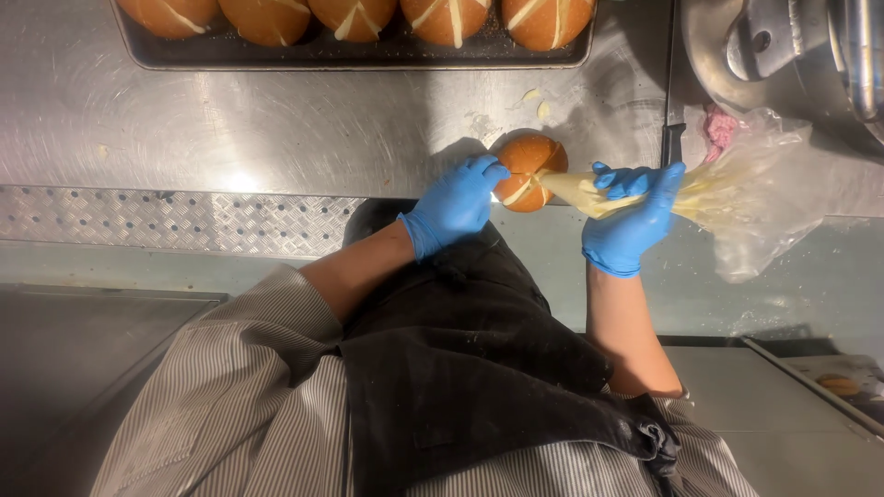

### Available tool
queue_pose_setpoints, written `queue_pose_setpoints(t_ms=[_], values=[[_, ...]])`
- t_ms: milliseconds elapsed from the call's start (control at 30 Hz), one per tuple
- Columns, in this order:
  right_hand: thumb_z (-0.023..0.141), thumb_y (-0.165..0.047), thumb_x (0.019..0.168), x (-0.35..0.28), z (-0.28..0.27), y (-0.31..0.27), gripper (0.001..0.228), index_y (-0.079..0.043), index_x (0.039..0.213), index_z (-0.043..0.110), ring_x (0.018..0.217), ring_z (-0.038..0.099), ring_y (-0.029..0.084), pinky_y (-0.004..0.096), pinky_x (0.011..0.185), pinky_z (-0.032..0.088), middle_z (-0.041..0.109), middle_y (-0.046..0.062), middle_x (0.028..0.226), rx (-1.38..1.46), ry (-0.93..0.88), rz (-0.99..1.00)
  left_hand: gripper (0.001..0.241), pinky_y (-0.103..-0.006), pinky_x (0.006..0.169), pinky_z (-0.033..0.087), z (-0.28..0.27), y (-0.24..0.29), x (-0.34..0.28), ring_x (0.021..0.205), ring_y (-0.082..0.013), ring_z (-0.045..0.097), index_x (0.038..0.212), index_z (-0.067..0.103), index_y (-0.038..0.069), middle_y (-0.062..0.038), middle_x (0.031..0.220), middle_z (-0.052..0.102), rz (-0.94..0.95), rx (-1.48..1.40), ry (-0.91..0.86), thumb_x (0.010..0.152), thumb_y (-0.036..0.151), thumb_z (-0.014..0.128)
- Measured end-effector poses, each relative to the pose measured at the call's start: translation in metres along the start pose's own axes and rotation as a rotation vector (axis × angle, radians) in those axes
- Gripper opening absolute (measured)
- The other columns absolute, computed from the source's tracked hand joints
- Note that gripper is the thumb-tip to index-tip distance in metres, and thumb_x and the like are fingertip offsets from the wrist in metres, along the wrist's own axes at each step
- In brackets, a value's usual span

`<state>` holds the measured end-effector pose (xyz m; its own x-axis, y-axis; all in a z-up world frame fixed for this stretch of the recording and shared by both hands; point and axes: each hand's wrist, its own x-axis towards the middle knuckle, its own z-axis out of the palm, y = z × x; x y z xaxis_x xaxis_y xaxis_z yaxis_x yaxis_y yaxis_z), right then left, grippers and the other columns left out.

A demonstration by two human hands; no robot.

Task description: Piping cream filling into pre-sliced buns at a bakery station.

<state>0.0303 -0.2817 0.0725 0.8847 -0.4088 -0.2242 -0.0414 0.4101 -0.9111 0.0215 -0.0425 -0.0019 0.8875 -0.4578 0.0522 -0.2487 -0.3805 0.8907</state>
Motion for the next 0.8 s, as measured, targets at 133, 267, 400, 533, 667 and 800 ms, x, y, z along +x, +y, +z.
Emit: queue_pose_setpoints(t_ms=[133,267,400,533,667,800], values=[[0.055,-0.041,0.111,-0.008,0.016,0.002,0.047,-0.009,0.077,0.048,0.070,0.056,0.024,0.053,0.094,0.056,0.048,0.007,0.070,-0.092,-0.079,-0.075,0.047,-0.0456,0.096,0.052,-0.003,0.006,0.000,0.106,-0.0398,0.062,0.132,0.056,0.000,-0.021,0.125,0.059,-0.016,-0.024,-0.013,0.085,-0.003,0.054],[0.054,-0.036,0.113,-0.005,0.019,0.012,0.043,-0.008,0.081,0.048,0.071,0.057,0.023,0.051,0.094,0.057,0.050,0.008,0.073,-0.158,-0.156,-0.131,0.058,-0.0444,0.099,0.052,-0.001,0.003,-0.004,0.109,-0.0398,0.060,0.147,0.046,-0.004,-0.023,0.126,0.056,-0.032,-0.056,-0.030,0.090,-0.003,0.054],[0.051,-0.036,0.114,0.001,0.021,0.026,0.042,-0.007,0.083,0.050,0.070,0.057,0.021,0.047,0.092,0.058,0.053,0.008,0.073,-0.301,-0.222,-0.148,0.061,-0.0430,0.104,0.050,-0.004,0.005,-0.005,0.116,-0.0411,0.057,0.144,0.046,-0.004,-0.025,0.132,0.050,-0.032,-0.119,-0.033,0.084,0.000,0.056],[0.047,-0.038,0.115,0.002,0.027,0.037,0.045,-0.007,0.082,0.051,0.067,0.057,0.020,0.045,0.089,0.059,0.053,0.008,0.070,-0.429,-0.268,-0.153,0.055,-0.0424,0.103,0.048,-0.001,0.001,-0.011,0.120,-0.0424,0.056,0.137,0.049,-0.002,-0.025,0.136,0.047,-0.038,-0.089,-0.034,0.083,0.002,0.060],[0.042,-0.040,0.116,0.003,0.032,0.051,0.052,-0.007,0.077,0.052,0.069,0.058,0.020,0.042,0.087,0.058,0.053,0.007,0.068,-0.467,-0.278,-0.098,0.054,-0.0419,0.111,0.048,0.001,-0.002,-0.015,0.125,-0.0398,0.056,0.134,0.051,0.000,-0.022,0.134,0.049,-0.048,-0.212,-0.028,0.080,-0.002,0.056],[0.043,-0.040,0.116,0.001,0.037,0.053,0.052,-0.007,0.076,0.053,0.071,0.060,0.020,0.038,0.082,0.055,0.054,0.007,0.068,-0.504,-0.269,-0.048,0.056,-0.0424,0.112,0.046,0.002,0.001,-0.023,0.127,-0.0379,0.055,0.135,0.050,0.000,-0.022,0.134,0.049,-0.090,-0.286,0.035,0.079,-0.004,0.055]])
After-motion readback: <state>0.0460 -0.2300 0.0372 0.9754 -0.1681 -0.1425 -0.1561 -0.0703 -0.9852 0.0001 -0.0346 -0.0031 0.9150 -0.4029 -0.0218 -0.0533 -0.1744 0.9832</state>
